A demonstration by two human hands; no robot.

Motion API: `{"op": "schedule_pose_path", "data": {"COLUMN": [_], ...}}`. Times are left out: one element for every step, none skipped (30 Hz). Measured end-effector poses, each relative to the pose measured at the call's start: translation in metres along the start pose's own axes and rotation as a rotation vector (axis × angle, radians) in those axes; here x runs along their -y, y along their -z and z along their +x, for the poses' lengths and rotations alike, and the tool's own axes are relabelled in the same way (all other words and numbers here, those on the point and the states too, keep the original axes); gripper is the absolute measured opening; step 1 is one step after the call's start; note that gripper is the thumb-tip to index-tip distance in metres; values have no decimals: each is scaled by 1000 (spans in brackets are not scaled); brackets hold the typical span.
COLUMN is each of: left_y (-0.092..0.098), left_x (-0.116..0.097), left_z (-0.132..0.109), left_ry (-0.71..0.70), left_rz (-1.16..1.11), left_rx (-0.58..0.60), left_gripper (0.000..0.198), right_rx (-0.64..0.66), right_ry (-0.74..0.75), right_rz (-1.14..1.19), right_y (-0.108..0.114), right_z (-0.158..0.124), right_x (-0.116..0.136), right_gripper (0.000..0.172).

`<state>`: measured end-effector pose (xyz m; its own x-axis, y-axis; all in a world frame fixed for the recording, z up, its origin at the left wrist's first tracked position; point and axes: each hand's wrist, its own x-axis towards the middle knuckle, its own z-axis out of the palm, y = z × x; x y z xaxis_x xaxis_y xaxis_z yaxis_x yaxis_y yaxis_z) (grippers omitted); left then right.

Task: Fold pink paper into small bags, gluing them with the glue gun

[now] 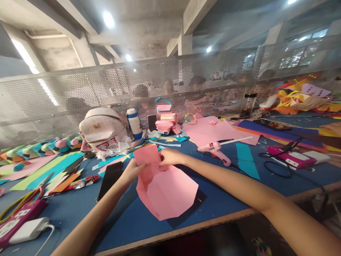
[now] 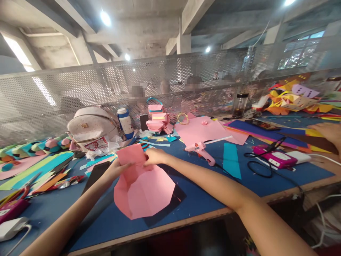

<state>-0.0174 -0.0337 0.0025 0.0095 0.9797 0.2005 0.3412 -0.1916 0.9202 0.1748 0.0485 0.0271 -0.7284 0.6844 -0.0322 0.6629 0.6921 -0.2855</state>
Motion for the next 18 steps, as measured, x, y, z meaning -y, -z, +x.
{"op": "schedule_pose_path", "data": {"left_y": [0, -1, -1, -1, -1, -1, -1, -1, -1, -1, -1, 0, 0, 1, 1, 2, 2, 2], "left_x": [0, -1, 0, 0, 1, 1, 2, 3, 5, 6, 7, 7, 8, 8, 8, 8, 7, 6], "left_z": [0, 0, 1, 1, 2, 3, 5, 6, 6, 7, 8, 8, 8, 9, 9, 9, 9, 8], "left_ry": [1, 2, 1, 0, -2, -3, -3, -2, 1, 6, 12, 20, 28, 35, 41, 45, 49, 50], "left_rz": [-5, -8, -8, -8, -6, -2, 2, 7, 14, 22, 32, 44, 56, 68, 80, 90, 98, 104], "left_rx": [1, 1, -1, -5, -9, -13, -19, -24, -30, -37, -46, -58, -70, -82, -94, -104, -112, -119], "left_gripper": [43, 43, 43, 43, 43, 42, 42, 41, 40, 38, 36, 34, 32, 30, 28, 26, 26, 25], "right_rx": [2, 3, 4, 5, 7, 10, 14, 19, 23, 27, 30, 33, 35, 38, 42, 48, 55, 63], "right_ry": [1, 2, 1, -1, -2, -3, -4, -4, -2, 0, 3, 5, 7, 9, 11, 13, 16, 18], "right_rz": [10, 18, 25, 29, 32, 34, 34, 34, 32, 30, 26, 22, 18, 13, 9, 6, 2, -3], "right_y": [0, -1, -1, 0, 0, 1, 1, 1, 2, 2, 2, 3, 3, 3, 4, 4, 4, 5], "right_z": [1, 1, 1, 2, 2, 2, 2, 2, 2, 2, 2, 2, 2, 2, 2, 1, 1, 1], "right_x": [-1, -1, -1, -1, -1, -1, 0, 1, 2, 3, 4, 5, 6, 7, 7, 8, 8, 8], "right_gripper": [38, 39, 39, 39, 39, 38, 38, 38, 37, 37, 37, 37, 37, 37, 37, 36, 34, 32]}}
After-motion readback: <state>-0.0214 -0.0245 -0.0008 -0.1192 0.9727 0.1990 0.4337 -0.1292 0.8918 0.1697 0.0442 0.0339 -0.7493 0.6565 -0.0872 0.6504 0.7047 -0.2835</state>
